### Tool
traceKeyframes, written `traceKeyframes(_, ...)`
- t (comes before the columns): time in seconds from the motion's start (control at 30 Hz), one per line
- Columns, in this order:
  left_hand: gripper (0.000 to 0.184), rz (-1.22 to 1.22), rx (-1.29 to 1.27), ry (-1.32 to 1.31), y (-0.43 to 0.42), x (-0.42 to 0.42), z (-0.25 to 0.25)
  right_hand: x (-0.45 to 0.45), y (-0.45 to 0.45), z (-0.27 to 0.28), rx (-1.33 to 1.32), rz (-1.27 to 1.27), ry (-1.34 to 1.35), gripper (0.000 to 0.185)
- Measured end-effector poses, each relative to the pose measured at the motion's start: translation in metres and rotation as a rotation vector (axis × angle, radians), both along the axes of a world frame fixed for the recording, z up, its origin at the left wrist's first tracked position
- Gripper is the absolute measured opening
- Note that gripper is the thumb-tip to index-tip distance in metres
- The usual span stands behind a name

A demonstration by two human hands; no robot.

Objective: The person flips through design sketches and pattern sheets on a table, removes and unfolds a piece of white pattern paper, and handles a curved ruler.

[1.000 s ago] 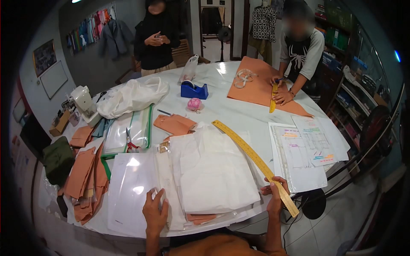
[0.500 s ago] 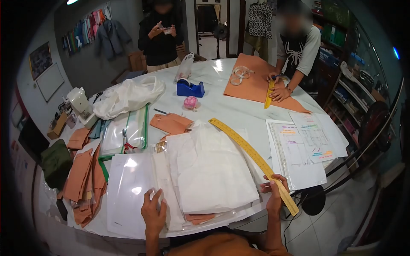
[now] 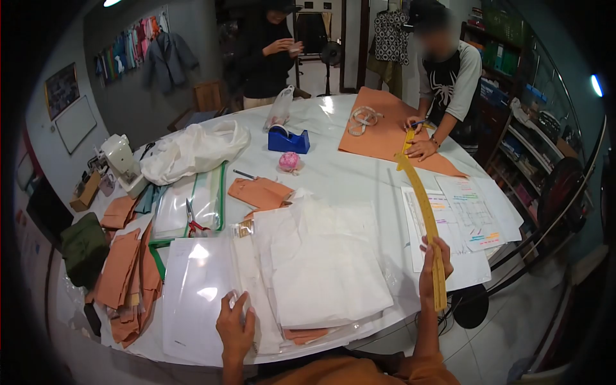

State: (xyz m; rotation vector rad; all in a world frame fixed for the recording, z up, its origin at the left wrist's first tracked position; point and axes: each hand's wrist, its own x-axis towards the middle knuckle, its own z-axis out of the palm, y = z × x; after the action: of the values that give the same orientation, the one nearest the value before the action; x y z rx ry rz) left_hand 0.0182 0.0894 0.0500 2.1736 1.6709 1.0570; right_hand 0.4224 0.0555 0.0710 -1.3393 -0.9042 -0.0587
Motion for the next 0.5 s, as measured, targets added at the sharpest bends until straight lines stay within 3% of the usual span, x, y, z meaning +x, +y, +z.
traceKeyframes(0.13, 0.034, -0.011, 0.042, 0.013, 0.001, -0.002, -0.002, 0.011, 0.028, 0.012, 0.009, -0.054, -0.098, 0.019)
traceKeyframes(0.23, 0.035, 0.015, -0.1, -0.037, -0.003, 0.002, 0.009, 0.027, 0.043, 0.003, -0.051, -0.066, -0.181, 0.019)
traceKeyframes(0.5, 0.035, 0.003, -0.04, -0.022, -0.002, 0.001, 0.008, 0.037, 0.06, 0.001, -0.116, -0.115, -0.377, 0.018)
